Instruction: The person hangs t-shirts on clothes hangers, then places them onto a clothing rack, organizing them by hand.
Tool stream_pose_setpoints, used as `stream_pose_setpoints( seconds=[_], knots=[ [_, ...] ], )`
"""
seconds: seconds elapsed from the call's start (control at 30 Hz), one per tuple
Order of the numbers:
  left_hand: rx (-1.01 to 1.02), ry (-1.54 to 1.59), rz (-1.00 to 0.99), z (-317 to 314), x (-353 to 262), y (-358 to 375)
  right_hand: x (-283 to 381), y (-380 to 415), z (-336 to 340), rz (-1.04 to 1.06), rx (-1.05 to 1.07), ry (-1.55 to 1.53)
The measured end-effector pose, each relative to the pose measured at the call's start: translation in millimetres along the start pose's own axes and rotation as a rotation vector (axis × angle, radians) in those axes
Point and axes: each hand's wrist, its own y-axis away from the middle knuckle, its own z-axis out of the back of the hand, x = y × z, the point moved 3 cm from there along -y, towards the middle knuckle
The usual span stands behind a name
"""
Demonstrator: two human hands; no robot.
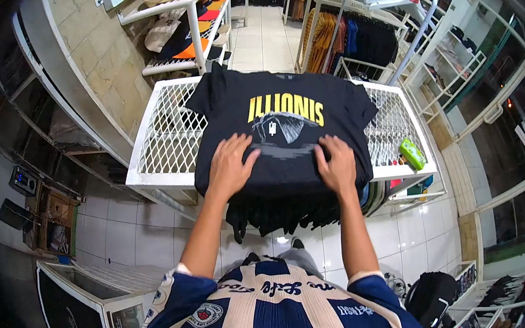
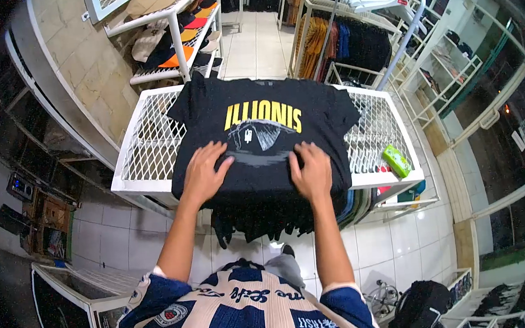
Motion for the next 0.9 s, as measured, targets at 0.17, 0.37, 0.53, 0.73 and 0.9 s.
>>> stream_pose_setpoints(
  seconds=[0.17,0.37,0.53,0.73,0.9],
  knots=[
    [-0.063,-0.059,-0.069,45.6,5.7,78.6,13.2,64.3,31.6,0.086,0.013,0.021],
    [-0.256,-0.059,-0.111,50.2,22.3,93.2,-0.2,73.6,35.7,0.151,-0.063,-0.053],
    [-0.197,0.023,-0.059,77.0,-3.6,96.1,23.9,64.5,59.5,0.151,-0.035,-0.045],
    [-0.234,0.178,0.041,91.4,1.3,119.7,45.7,60.4,74.0,0.147,0.134,-0.186],
    [-0.236,0.043,0.410,74.9,23.0,104.7,20.1,-19.9,25.5,0.125,0.013,0.005]
  ],
)
